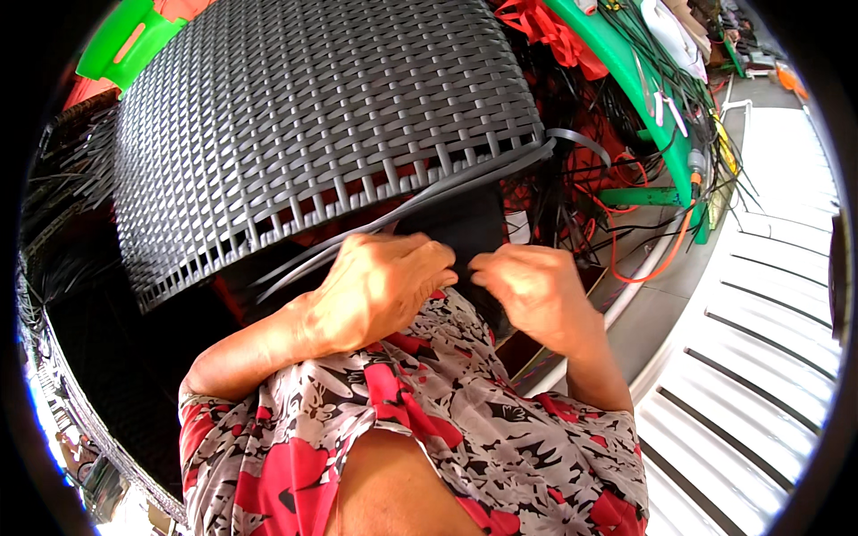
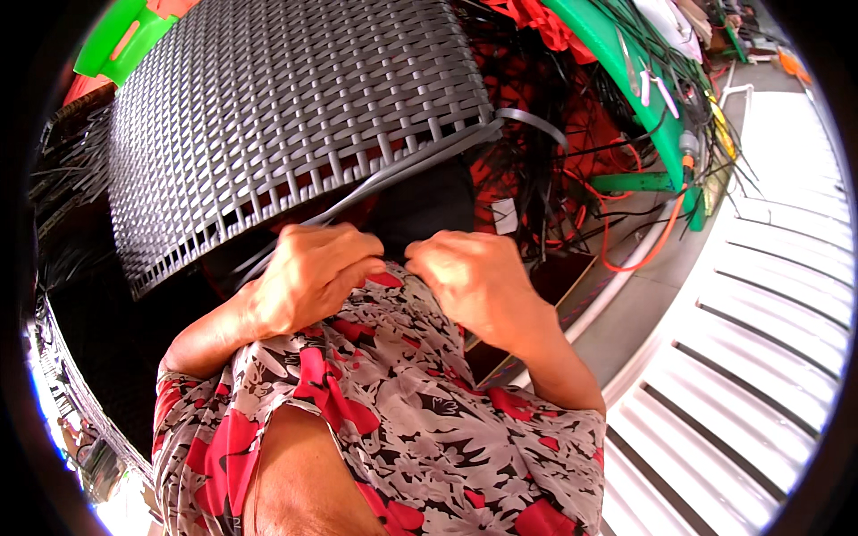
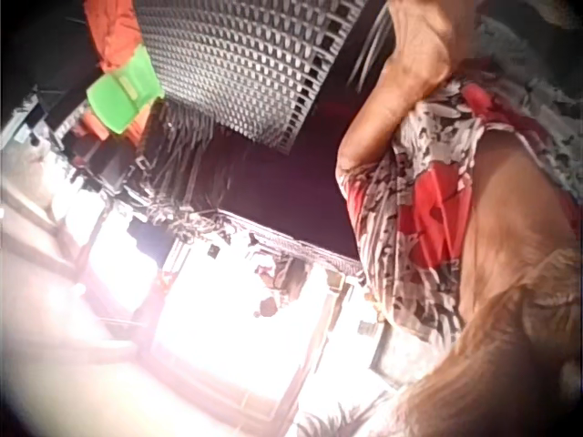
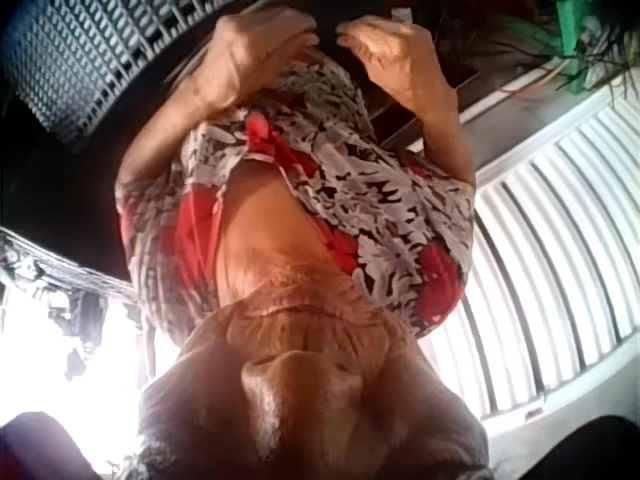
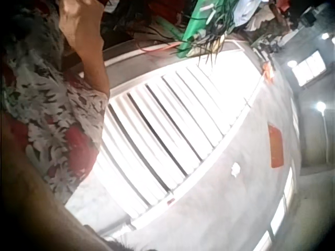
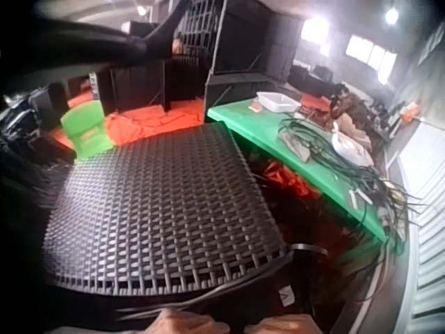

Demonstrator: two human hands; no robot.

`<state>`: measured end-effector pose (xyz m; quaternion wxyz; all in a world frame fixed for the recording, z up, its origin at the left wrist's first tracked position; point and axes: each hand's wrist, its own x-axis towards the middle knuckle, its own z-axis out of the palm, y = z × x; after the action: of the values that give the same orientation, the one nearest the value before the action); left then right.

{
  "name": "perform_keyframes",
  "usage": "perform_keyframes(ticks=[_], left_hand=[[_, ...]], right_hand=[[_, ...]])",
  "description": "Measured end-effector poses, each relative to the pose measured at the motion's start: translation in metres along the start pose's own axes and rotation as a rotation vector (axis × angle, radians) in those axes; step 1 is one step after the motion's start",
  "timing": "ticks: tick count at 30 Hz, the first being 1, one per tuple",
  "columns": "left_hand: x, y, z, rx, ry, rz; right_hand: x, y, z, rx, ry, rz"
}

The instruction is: The person weaves black plastic straps through the frame of a piece of wicker-style furniture, pulling the straps tight and tucking the ends into the structure by hand.

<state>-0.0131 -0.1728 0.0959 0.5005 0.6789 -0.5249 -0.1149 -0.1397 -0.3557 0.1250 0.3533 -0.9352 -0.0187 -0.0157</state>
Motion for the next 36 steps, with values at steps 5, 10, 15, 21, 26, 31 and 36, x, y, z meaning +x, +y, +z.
perform_keyframes(ticks=[5,10,15,21,26,31,36], left_hand=[[0.029,-0.023,-0.018,0.174,0.203,0.221],[0.053,-0.029,0.051,0.411,-0.023,0.067],[0.021,-0.032,0.103,0.215,-0.259,0.211],[0.006,-0.045,0.078,-0.743,-0.288,-0.161],[-0.019,-0.055,0.05,-0.631,0.171,-0.267],[-0.023,-0.055,0.036,-1.203,0.126,-0.402],[-0.025,-0.066,0.06,-1.896,-0.124,-0.801]], right_hand=[[0.001,0.004,-0.061,0.08,0.454,0.268],[0.039,-0.006,-0.083,0.173,0.62,0.152],[0.072,0.013,-0.064,-0.023,0.419,0.221],[0.073,0.028,-0.054,-0.429,0.29,0.225],[0.066,0.026,-0.058,-0.489,0.246,0.266],[0.073,0.031,-0.063,-0.422,0.13,0.331],[0.082,0.033,-0.071,-0.513,0.049,0.301]])
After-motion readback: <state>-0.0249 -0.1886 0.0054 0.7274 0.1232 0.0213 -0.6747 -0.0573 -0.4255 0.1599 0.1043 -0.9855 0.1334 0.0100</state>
